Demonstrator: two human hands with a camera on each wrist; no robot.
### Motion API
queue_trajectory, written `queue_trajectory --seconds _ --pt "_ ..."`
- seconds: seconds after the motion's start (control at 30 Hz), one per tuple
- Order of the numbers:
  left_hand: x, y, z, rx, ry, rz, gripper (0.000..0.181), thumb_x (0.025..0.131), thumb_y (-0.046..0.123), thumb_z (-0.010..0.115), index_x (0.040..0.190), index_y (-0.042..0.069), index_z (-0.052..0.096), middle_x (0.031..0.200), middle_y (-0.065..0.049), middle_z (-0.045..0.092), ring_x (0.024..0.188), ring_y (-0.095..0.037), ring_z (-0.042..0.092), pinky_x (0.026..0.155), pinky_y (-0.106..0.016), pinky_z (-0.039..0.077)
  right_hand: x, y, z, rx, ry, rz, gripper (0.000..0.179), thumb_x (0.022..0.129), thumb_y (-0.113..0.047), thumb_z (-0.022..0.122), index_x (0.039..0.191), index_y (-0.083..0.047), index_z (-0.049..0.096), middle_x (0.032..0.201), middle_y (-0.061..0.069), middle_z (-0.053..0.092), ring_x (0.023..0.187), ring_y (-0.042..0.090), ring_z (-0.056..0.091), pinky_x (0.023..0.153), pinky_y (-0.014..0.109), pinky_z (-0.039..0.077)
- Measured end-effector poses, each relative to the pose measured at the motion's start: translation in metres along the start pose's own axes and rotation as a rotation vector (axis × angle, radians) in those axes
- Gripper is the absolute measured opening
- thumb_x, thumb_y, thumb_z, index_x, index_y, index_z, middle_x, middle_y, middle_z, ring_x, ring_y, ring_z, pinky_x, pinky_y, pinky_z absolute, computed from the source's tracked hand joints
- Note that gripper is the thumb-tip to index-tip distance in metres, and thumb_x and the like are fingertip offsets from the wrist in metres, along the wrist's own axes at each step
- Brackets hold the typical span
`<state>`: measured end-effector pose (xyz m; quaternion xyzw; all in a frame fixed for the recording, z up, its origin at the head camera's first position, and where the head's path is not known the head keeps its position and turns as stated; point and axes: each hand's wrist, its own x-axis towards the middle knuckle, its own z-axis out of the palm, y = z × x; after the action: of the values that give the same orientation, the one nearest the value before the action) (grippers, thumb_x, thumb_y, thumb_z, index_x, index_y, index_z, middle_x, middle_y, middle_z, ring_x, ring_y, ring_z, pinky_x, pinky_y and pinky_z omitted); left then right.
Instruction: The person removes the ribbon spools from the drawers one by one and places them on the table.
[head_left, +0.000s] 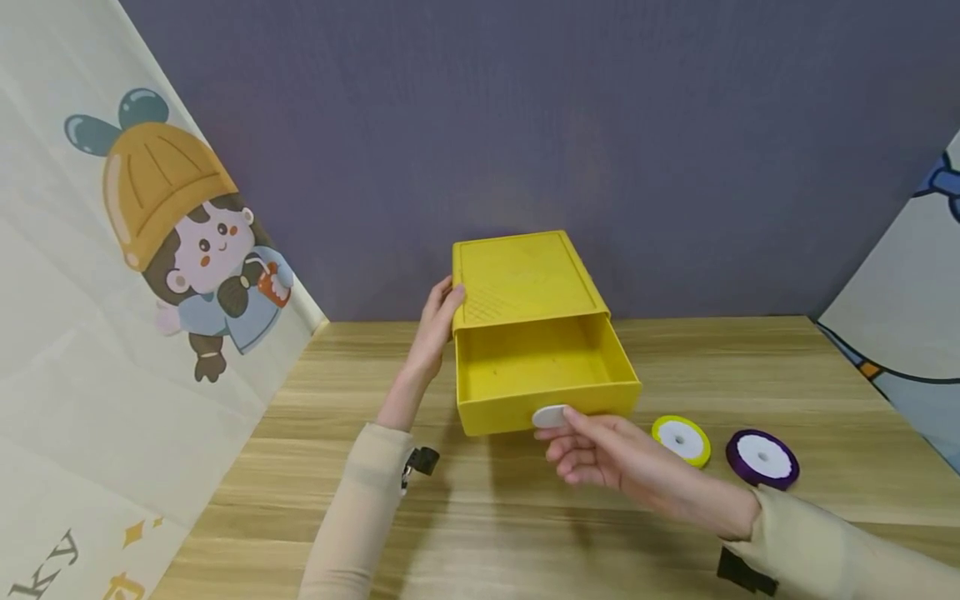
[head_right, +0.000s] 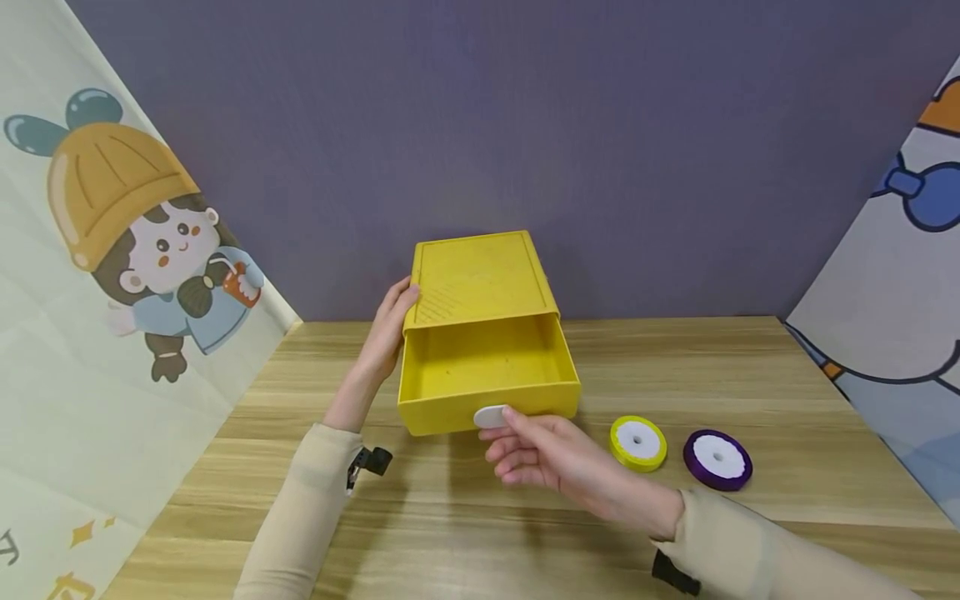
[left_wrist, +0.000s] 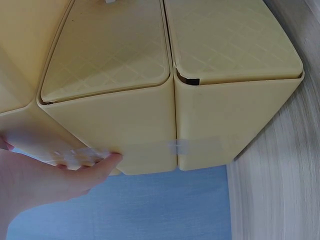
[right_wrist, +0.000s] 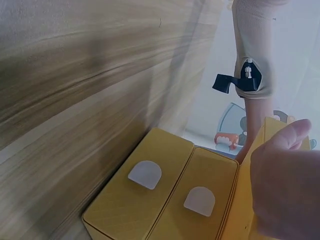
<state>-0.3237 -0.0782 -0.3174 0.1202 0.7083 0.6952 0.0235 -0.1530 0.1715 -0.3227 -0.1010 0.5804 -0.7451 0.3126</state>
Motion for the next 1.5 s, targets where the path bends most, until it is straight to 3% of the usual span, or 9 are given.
queue_trajectory --seconds 0.3,0.5,0.8,1.03,1.23,1.5 --pt "-0.001 0.0 -0.001 -0.002 0.0 -0.006 0.068 0.103 0.045 0.046 0.158 0.015 0.021 0.16 -0.007 0.031 0.136 -0.029 0.047 0.106 -0.049 0.045 0.01 -0.005 -0.005 -0.002 0.008 -0.029 0.046 0.106 -0.041 0.042 0.122 -0.004 0.065 0.097 -0.005 0.072 0.083 0.004 0.068 0.081 0.02 0.058" --pt "0.001 0.0 -0.001 -0.009 0.0 -0.01 0.066 0.103 0.043 0.047 0.157 0.015 0.023 0.159 -0.007 0.034 0.131 -0.028 0.051 0.097 -0.04 0.049 0.016 -0.008 -0.008 -0.021 0.036 -0.042 0.043 0.106 -0.042 0.043 0.117 -0.008 0.066 0.096 -0.006 0.072 0.083 0.003 0.068 0.081 0.02 0.057" --pt "0.001 0.002 -0.002 -0.005 0.004 -0.019 0.065 0.103 0.04 0.047 0.157 0.014 0.023 0.158 -0.007 0.035 0.125 -0.028 0.055 0.086 -0.03 0.052 0.024 -0.014 -0.012 -0.022 0.056 -0.023 0.05 0.105 -0.043 0.045 0.125 -0.001 0.061 0.095 -0.006 0.071 0.082 0.003 0.068 0.08 0.019 0.057" --pt "0.0 0.003 0.0 -0.003 0.015 -0.03 0.066 0.102 0.04 0.048 0.157 0.014 0.024 0.159 -0.008 0.034 0.126 -0.028 0.054 0.09 -0.033 0.051 0.033 -0.016 -0.017 0.001 0.062 -0.038 0.043 0.105 -0.041 0.044 0.12 -0.005 0.061 0.093 -0.005 0.072 0.082 0.004 0.069 0.08 0.02 0.057" --pt "-0.001 0.004 0.001 0.004 0.013 -0.022 0.066 0.103 0.039 0.048 0.158 0.013 0.022 0.159 -0.009 0.033 0.13 -0.031 0.052 0.096 -0.039 0.051 0.043 -0.02 -0.022 0.019 0.07 -0.042 0.053 0.105 -0.042 0.044 0.13 0.003 0.054 0.092 -0.006 0.073 0.082 0.004 0.069 0.081 0.02 0.057" --pt "-0.002 0.004 0.001 0.0 0.017 -0.024 0.067 0.102 0.04 0.048 0.157 0.013 0.022 0.159 -0.009 0.033 0.132 -0.031 0.05 0.103 -0.047 0.048 0.05 -0.023 -0.025 0.013 0.076 -0.05 0.055 0.105 -0.043 0.044 0.133 0.004 0.054 0.096 -0.006 0.074 0.085 0.004 0.07 0.083 0.02 0.057"
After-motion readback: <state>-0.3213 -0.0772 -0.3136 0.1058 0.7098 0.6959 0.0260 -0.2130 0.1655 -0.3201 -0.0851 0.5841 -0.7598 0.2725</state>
